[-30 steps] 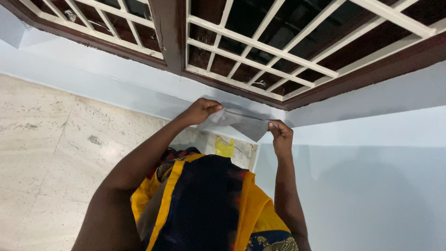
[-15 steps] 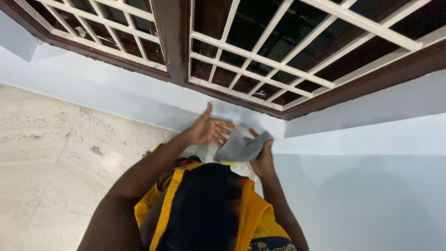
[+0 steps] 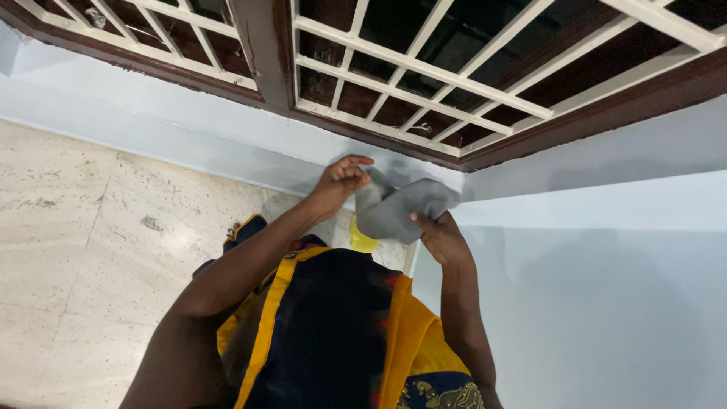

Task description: The person wipes the wooden frame of a window and the adjacent white wall using a cloth, reaching into the corners and along the lower edges.

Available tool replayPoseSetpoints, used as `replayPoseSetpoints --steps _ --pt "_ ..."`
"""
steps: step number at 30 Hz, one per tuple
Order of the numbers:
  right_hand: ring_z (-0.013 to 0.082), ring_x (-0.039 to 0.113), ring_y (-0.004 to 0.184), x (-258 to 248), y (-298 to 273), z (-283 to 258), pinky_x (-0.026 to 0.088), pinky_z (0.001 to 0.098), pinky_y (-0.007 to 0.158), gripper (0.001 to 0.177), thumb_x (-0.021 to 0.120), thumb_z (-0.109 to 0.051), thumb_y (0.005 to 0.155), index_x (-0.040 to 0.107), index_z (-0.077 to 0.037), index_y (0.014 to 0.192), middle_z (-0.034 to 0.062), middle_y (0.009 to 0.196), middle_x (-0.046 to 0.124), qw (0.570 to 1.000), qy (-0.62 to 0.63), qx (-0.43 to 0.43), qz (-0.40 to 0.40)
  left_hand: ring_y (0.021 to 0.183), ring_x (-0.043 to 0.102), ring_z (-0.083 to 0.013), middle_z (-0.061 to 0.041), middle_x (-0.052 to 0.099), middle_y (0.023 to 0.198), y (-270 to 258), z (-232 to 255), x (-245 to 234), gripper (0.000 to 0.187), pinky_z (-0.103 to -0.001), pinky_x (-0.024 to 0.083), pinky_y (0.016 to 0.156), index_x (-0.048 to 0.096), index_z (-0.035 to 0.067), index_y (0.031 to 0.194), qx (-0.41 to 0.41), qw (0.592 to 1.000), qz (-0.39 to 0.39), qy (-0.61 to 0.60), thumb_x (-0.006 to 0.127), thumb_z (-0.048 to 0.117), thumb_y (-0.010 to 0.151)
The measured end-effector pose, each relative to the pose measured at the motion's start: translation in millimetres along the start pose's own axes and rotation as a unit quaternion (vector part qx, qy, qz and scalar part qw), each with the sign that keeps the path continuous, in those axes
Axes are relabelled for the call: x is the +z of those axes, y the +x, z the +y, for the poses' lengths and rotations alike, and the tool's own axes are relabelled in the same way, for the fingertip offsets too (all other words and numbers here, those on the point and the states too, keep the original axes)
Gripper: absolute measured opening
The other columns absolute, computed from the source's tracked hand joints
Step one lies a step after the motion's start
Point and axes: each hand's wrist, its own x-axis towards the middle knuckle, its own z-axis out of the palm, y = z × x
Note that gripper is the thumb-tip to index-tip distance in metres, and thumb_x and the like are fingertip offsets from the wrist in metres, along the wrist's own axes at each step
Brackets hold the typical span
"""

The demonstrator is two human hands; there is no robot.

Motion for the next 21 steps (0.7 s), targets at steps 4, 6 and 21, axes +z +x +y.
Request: replayPoseSetpoints --steps 4,6,21 --pt "0.0279 0.063 0.125 -4.2 -4.3 0.0 0.049 0.0407 0.11 0.056 0.074 0.006 0.085 0.054 0.008 0.138 0.0151 0.13 0.067 0.993 -0.059 0.032 0.095 0.079 0.056 -0.0097 -0.004 0.072 0.095 -0.7 25.8 -39.3 0.026 -0.024 0.047 0.064 0.069 0.009 0.124 0.066 0.993 0.095 0.006 0.068 0.004 0.099" --pt "0.0257 0.062 0.123 0.1 -8.8 -5.0 0.05 0.0392 0.109 0.059 0.067 0.008 0.087 0.046 0.0 0.142 0.0131 0.128 0.066 0.992 0.076 -0.04 0.091 0.078 0.054 -0.0099 -0.002 0.074 0.099 -8.4 34.0 -43.9 0.023 -0.024 0.045 0.066 0.072 0.008 0.122 0.051 0.992 0.106 0.037 0.068 0.005 0.1" --pt "0.0114 0.049 0.075 -13.6 -10.5 11.8 0.052 0.0278 0.079 0.035 0.074 0.009 0.085 0.077 -0.005 0.117 0.0018 0.101 0.064 0.919 -0.285 -0.182 0.203 0.094 0.066 -0.0205 -0.007 0.066 0.115 -46.4 73.8 -27.3 0.042 -0.029 0.057 0.083 0.074 0.009 0.12 0.038 0.901 0.111 0.417 0.081 -0.001 0.081"
